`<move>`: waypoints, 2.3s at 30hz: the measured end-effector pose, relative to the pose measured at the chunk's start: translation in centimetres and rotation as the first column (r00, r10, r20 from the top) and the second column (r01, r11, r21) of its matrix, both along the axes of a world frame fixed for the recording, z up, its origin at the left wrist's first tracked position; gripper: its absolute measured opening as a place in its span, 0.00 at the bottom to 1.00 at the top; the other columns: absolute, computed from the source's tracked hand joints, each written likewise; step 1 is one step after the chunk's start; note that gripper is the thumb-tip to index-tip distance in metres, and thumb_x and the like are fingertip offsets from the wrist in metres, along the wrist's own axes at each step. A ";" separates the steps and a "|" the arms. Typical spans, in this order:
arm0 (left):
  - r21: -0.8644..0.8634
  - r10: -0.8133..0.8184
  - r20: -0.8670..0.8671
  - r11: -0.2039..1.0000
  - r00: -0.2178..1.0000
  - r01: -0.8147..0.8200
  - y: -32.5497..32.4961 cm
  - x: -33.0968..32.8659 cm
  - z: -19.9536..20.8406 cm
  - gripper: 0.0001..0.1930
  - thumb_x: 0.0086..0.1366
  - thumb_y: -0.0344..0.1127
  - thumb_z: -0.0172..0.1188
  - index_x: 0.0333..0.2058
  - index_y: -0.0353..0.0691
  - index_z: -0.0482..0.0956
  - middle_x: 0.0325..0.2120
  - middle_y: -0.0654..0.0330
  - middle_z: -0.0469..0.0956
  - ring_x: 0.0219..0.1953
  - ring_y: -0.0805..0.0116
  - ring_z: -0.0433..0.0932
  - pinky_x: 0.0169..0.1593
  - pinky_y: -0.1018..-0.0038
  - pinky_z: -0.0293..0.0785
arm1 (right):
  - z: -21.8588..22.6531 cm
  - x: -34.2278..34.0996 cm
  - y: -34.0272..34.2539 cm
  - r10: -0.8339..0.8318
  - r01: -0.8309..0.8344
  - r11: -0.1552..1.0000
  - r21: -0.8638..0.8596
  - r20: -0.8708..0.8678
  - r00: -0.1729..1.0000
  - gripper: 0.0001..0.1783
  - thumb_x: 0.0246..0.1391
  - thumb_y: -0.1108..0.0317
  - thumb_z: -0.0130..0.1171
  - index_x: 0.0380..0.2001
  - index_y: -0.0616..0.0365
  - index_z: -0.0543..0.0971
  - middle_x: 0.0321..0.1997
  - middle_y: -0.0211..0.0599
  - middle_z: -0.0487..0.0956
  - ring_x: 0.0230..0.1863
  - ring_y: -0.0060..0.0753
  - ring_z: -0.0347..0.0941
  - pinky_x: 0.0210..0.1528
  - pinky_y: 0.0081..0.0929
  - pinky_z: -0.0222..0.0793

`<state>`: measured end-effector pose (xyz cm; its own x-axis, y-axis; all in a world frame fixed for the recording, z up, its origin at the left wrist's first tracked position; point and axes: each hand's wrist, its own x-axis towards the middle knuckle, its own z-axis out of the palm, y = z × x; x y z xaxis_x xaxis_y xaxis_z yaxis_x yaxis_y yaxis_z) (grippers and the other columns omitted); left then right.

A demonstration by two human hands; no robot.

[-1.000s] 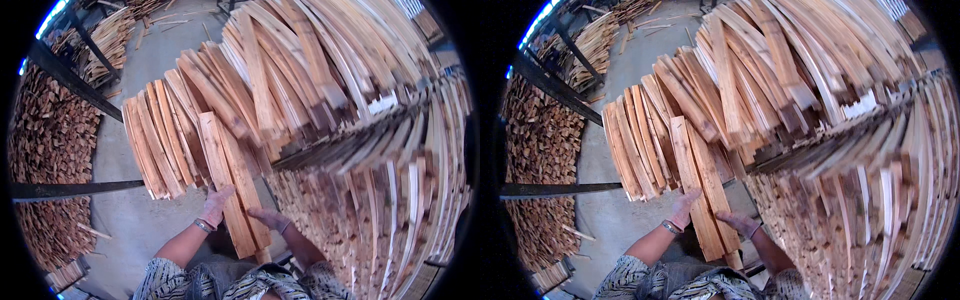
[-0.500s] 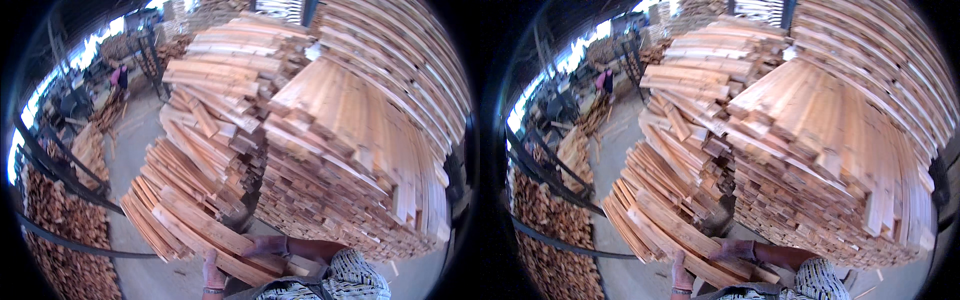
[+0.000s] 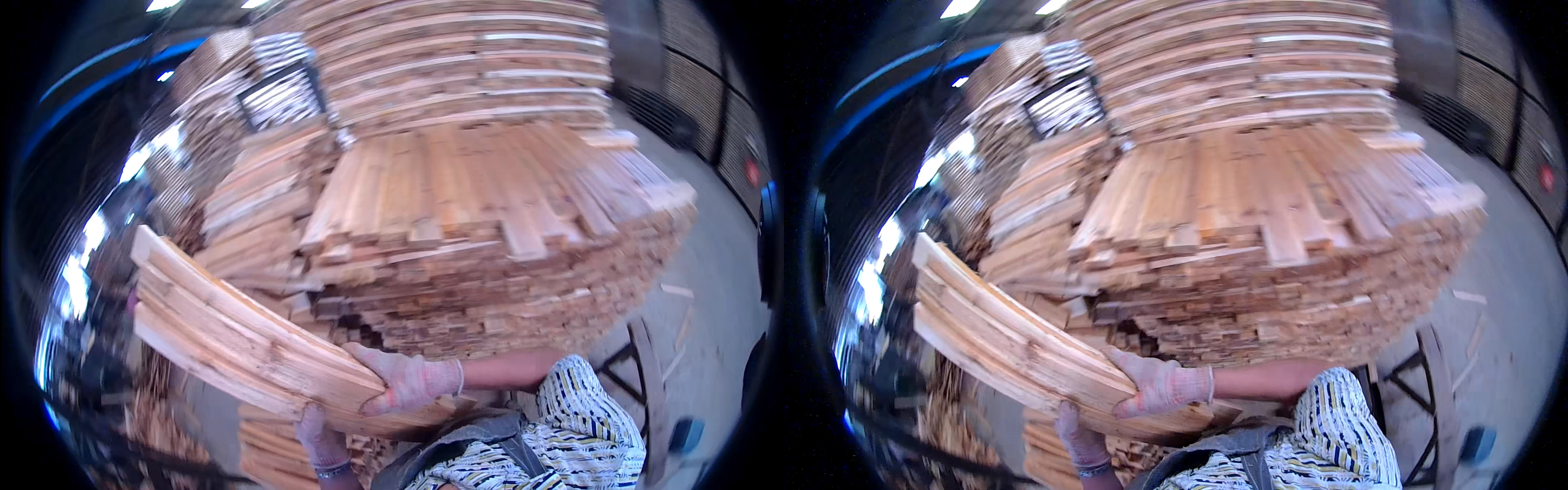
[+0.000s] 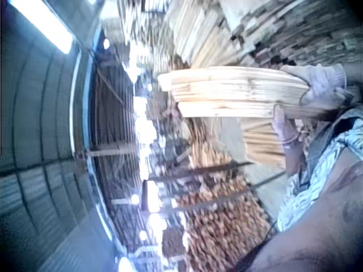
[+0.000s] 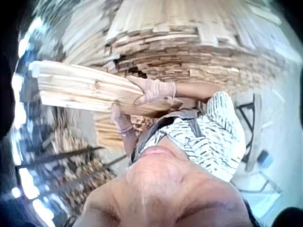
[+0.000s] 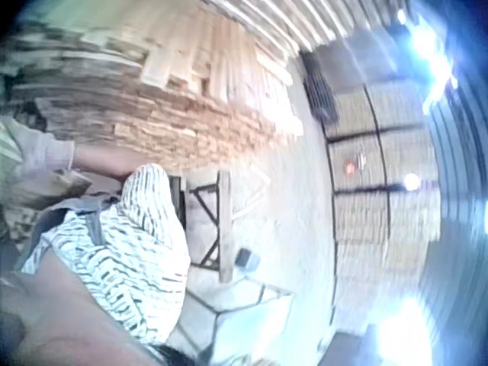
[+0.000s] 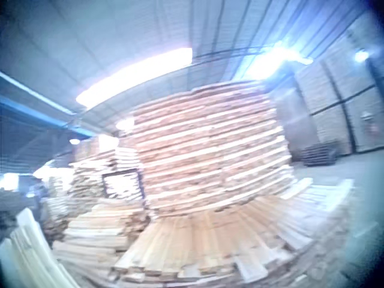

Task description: The person picks up wooden planks from a pile and stacks them neatly on a growing stack. The person handles the planks by hand, arranging them in layers to build a stable pile in a warehouse setting.

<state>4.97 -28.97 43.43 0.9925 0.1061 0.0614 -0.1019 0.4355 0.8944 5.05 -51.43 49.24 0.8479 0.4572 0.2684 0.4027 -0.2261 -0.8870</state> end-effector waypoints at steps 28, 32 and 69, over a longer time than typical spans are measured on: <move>0.342 -0.731 0.598 0.603 0.329 0.721 -46.6 7.8 29.8 0.30 0.63 0.36 0.65 0.61 0.38 0.65 0.51 0.58 0.76 0.52 0.67 0.76 0.57 0.69 0.75 | 24.9 -7.4 -38.5 -0.726 0.654 0.642 0.400 0.593 0.350 0.60 0.50 0.47 0.66 0.70 0.71 0.44 0.68 0.61 0.62 0.70 0.48 0.58 0.70 0.34 0.54; 0.324 -0.697 0.611 0.652 0.374 0.685 -51.0 4.0 30.7 0.32 0.60 0.26 0.66 0.62 0.38 0.63 0.51 0.56 0.76 0.50 0.67 0.78 0.54 0.72 0.78 | 23.1 -7.7 -42.5 -0.738 0.655 0.632 0.415 0.579 0.345 0.56 0.55 0.47 0.64 0.72 0.65 0.44 0.68 0.56 0.63 0.68 0.43 0.62 0.67 0.34 0.59; 0.937 -0.808 -0.062 0.155 0.586 0.313 -101.1 -7.3 17.8 0.63 0.51 0.54 0.70 0.71 0.35 0.33 0.67 0.35 0.53 0.68 0.46 0.58 0.69 0.65 0.57 | 9.7 -23.1 -90.7 -0.664 0.930 0.289 0.226 -0.652 0.365 0.23 0.61 0.54 0.57 0.51 0.61 0.76 0.44 0.41 0.83 0.37 0.28 0.82 0.42 0.27 0.79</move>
<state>-2.37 -130.07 61.22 0.5692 -0.8200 0.0593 -0.5920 -0.3588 0.7217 -18.06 -142.16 58.97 0.7452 -0.6161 -0.2553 -0.0974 0.2782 -0.9556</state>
